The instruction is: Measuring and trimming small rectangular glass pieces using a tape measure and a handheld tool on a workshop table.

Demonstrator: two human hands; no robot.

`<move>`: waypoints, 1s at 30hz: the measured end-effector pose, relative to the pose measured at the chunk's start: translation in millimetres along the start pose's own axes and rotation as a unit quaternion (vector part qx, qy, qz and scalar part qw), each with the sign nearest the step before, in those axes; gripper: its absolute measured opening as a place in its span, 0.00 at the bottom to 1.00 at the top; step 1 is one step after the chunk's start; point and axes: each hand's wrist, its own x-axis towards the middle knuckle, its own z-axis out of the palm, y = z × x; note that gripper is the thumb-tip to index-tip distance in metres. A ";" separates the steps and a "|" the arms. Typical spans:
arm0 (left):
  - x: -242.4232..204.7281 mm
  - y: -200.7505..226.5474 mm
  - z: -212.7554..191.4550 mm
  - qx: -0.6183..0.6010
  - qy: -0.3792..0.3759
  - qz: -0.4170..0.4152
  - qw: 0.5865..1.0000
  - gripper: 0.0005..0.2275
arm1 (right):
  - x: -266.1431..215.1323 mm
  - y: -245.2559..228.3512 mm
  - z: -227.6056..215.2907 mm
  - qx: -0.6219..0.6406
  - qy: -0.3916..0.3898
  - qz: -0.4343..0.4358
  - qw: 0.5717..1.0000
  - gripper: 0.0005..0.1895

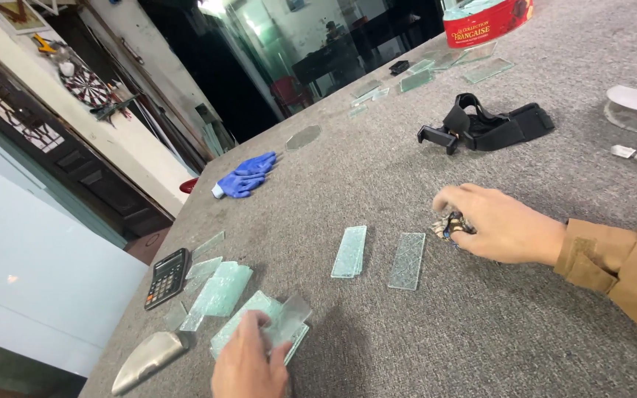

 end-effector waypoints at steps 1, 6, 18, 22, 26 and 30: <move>-0.8 6.6 -3.8 -0.040 0.002 0.009 0.999 0.21 | -0.9 -2.7 -1.7 0.007 0.014 0.016 1.000 0.25; -23.8 71.5 -14.9 -0.322 -0.070 0.082 0.941 0.13 | -6.1 -11.1 -15.3 -0.103 -0.010 0.092 0.990 0.17; -41.5 267.1 31.2 -0.817 -0.338 -0.037 0.466 0.23 | -16.8 -6.3 -32.1 -0.015 0.235 -0.221 0.946 0.16; -34.8 263.4 49.4 -0.823 -0.354 0.012 0.444 0.19 | -29.1 -26.9 -35.5 0.014 0.043 -0.326 0.944 0.06; -35.6 259.6 48.9 -0.836 -0.374 0.022 0.400 0.23 | -20.2 -16.3 -28.8 -0.022 0.090 -0.307 0.947 0.07; -36.7 258.2 32.9 -0.802 -0.403 -0.016 0.441 0.15 | -14.1 -8.1 -32.0 -0.039 0.199 -0.247 0.947 0.06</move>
